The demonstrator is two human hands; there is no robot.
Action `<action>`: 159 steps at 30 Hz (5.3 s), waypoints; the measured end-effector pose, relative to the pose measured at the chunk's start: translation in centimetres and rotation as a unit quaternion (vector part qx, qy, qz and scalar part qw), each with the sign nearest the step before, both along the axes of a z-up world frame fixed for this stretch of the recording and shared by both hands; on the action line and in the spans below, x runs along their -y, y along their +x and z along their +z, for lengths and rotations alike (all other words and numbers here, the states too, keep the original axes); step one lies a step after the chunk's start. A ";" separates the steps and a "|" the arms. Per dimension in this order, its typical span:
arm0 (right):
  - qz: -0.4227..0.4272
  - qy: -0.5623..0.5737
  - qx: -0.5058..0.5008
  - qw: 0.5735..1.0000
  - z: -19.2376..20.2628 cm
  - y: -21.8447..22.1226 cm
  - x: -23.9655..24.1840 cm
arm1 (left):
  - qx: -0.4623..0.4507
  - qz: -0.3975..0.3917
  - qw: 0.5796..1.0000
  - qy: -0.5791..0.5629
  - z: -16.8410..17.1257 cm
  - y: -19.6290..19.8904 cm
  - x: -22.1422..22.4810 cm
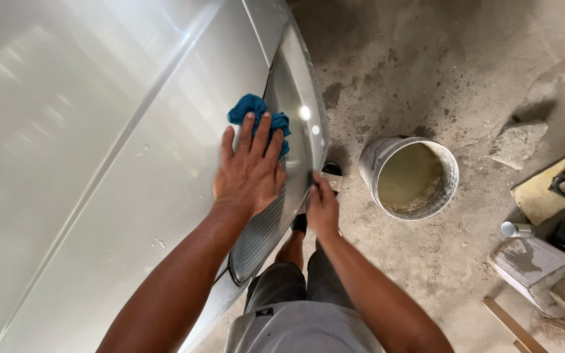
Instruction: The person scrubs the front headlight of a silver car using a black sanding block and a blue cloth. They dip the sanding block into a bucket of water and continue scrubbing the headlight and the adjacent bumper area.
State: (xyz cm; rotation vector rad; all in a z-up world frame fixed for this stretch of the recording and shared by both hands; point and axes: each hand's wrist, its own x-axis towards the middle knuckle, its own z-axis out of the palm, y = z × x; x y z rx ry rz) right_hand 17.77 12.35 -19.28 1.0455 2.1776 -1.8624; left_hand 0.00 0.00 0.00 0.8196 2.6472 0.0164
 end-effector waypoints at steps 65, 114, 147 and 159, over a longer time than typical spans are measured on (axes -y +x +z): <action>0.042 -0.151 0.147 0.977 6.0 -0.1 -12.2 | 0.048 -0.153 0.954 -0.253 -7.4 -11.2 -11.6; 0.216 0.271 -0.227 0.910 11.2 -10.3 0.4 | 0.007 0.100 0.995 0.015 2.5 -3.9 4.0; 0.240 0.170 -0.108 0.950 12.1 -15.3 1.4 | 0.016 0.108 0.994 0.026 2.4 -3.7 4.0; 0.269 0.187 -0.136 0.935 11.2 -15.7 0.5 | 0.020 0.103 0.994 0.008 2.2 -3.7 4.0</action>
